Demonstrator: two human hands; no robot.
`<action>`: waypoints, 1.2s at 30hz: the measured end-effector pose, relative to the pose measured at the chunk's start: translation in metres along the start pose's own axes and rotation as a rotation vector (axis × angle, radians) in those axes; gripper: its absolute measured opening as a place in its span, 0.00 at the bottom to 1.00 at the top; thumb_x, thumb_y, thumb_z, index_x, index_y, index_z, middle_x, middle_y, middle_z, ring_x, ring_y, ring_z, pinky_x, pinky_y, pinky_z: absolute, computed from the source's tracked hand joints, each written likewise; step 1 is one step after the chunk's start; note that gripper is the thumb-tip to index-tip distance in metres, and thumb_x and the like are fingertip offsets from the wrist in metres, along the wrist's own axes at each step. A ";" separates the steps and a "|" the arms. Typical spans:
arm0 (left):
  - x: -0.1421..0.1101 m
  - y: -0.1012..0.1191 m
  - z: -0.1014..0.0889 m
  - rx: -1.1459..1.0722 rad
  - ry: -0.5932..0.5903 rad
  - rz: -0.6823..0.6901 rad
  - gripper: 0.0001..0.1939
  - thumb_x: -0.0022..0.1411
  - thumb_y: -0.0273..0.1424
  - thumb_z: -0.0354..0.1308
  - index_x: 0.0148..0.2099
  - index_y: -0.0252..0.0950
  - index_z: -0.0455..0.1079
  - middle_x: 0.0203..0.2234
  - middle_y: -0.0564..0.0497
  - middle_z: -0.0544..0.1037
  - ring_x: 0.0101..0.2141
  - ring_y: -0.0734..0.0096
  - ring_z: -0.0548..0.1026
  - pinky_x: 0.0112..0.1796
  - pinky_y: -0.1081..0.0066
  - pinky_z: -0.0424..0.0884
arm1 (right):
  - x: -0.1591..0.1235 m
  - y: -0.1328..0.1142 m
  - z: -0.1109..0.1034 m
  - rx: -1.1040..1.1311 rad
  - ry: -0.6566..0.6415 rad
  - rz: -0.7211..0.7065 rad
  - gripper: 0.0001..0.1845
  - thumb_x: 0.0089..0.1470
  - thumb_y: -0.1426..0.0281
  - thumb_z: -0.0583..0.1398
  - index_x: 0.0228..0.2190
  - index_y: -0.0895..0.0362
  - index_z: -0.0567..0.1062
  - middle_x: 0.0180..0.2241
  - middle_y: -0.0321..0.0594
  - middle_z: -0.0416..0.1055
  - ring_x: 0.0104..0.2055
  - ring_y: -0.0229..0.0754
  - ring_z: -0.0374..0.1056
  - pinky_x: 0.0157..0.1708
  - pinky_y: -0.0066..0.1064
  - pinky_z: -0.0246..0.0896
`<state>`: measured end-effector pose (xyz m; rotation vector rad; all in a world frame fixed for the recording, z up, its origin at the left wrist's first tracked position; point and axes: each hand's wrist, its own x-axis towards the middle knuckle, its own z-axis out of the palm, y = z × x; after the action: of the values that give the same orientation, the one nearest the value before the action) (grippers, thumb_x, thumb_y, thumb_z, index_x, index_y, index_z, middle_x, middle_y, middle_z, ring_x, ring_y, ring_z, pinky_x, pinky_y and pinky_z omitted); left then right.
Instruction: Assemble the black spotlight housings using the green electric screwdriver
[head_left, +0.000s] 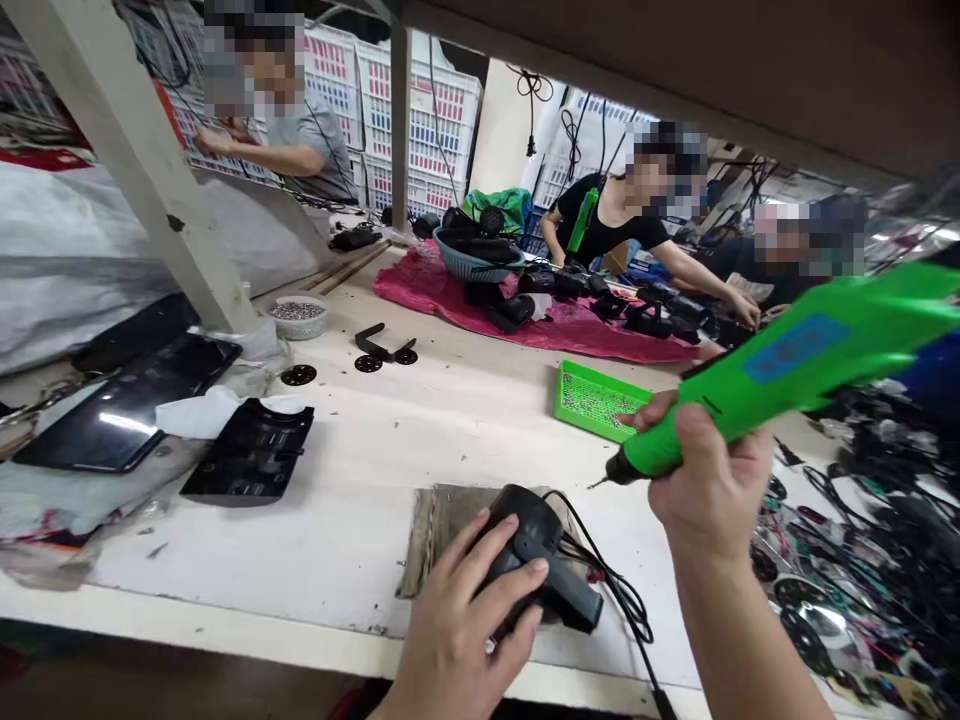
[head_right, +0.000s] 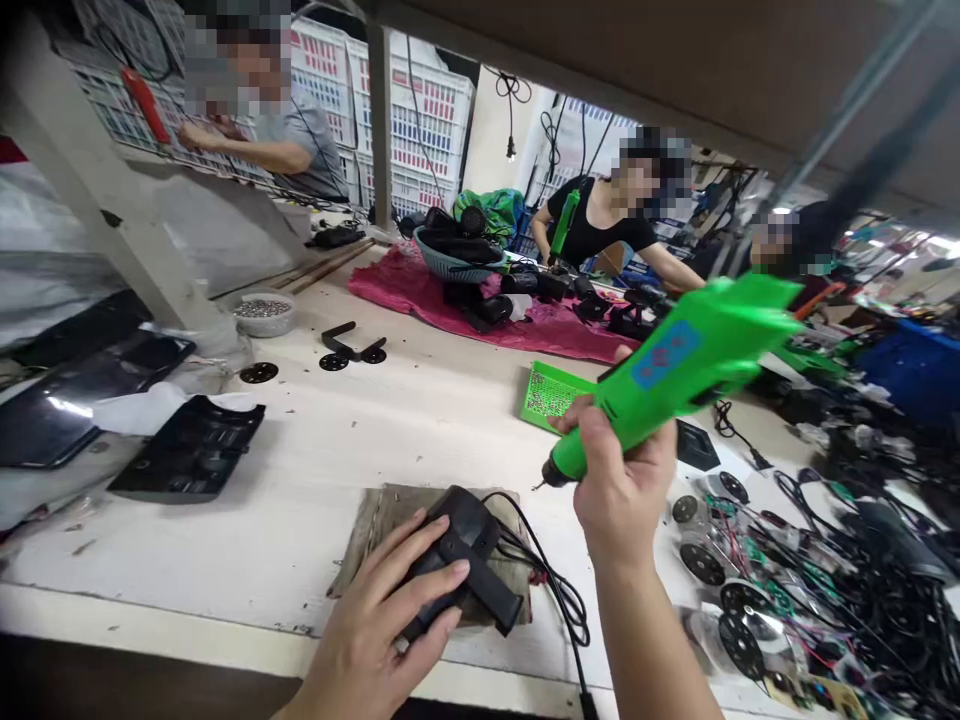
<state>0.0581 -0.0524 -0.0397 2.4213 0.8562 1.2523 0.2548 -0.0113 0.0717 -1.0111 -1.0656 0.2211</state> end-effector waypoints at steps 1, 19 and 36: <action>0.000 0.000 0.000 -0.007 0.005 0.003 0.18 0.60 0.25 0.56 0.52 0.40 0.69 0.55 0.42 0.71 0.57 0.51 0.66 0.45 0.50 0.77 | -0.003 -0.011 0.003 0.043 0.004 -0.012 0.11 0.50 0.65 0.63 0.37 0.51 0.73 0.23 0.30 0.67 0.23 0.37 0.64 0.27 0.34 0.64; -0.002 0.001 0.000 -0.117 0.014 -0.053 0.18 0.59 0.26 0.59 0.52 0.41 0.68 0.56 0.45 0.69 0.57 0.54 0.63 0.51 0.51 0.72 | -0.048 -0.054 0.047 0.253 -0.336 0.139 0.15 0.53 0.66 0.64 0.44 0.53 0.74 0.26 0.34 0.70 0.26 0.38 0.65 0.26 0.34 0.61; -0.004 0.004 0.002 -0.114 0.004 -0.063 0.17 0.59 0.27 0.59 0.51 0.42 0.69 0.54 0.47 0.70 0.56 0.54 0.65 0.49 0.50 0.73 | -0.052 -0.047 0.045 0.131 -0.376 0.170 0.15 0.53 0.64 0.64 0.44 0.50 0.74 0.24 0.33 0.66 0.25 0.38 0.65 0.25 0.35 0.62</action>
<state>0.0593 -0.0573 -0.0414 2.2861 0.8326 1.2486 0.1780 -0.0424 0.0807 -0.9629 -1.2849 0.6313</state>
